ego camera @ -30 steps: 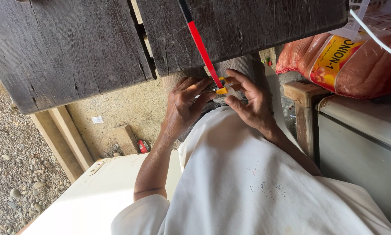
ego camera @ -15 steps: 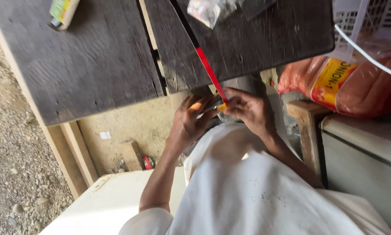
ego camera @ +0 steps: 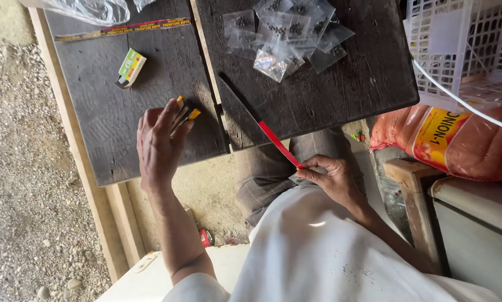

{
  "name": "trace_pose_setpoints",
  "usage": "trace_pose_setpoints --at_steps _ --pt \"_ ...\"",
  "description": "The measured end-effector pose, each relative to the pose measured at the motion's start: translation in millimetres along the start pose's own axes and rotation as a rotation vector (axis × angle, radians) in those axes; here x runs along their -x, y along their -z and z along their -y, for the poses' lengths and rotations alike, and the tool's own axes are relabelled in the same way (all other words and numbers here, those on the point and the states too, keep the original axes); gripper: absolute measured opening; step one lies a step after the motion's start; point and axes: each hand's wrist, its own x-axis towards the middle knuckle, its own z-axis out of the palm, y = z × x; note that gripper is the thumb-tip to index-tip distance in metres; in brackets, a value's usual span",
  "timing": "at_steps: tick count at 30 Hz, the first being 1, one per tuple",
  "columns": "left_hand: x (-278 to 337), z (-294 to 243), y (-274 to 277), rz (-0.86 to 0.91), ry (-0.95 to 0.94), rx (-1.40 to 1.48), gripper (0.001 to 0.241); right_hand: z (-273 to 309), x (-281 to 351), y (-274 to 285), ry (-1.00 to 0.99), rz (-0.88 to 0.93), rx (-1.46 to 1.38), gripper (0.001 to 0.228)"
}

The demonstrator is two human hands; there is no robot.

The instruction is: Folding and stapling small plastic bags shut.

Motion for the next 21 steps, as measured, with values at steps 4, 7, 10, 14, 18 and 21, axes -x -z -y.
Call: trace_pose_setpoints --at_steps 4,7,10,14,18,21 --pt "-40.2 -26.2 12.4 0.005 -0.059 -0.101 0.039 -6.7 -1.4 -0.4 0.006 0.026 0.051 0.013" --pt "-84.4 -16.7 -17.4 -0.11 -0.349 0.004 0.02 -11.5 -2.6 -1.0 0.005 0.035 0.103 0.013" --pt "-129.5 -2.7 -54.7 -0.106 -0.541 -0.093 0.01 9.9 -5.7 0.1 -0.162 0.06 0.066 0.012" --pt "-168.4 7.7 -79.4 -0.097 -0.627 -0.161 0.023 0.2 -3.9 2.7 -0.094 0.075 0.083 0.01" --pt "-178.8 3.4 -85.6 0.04 -0.664 -0.141 0.027 7.1 -2.0 3.7 -0.109 0.083 0.018 0.011" --pt "-181.3 17.1 -102.0 0.012 -0.606 -0.147 0.027 3.0 -1.1 3.7 -0.091 0.094 0.008 0.009"
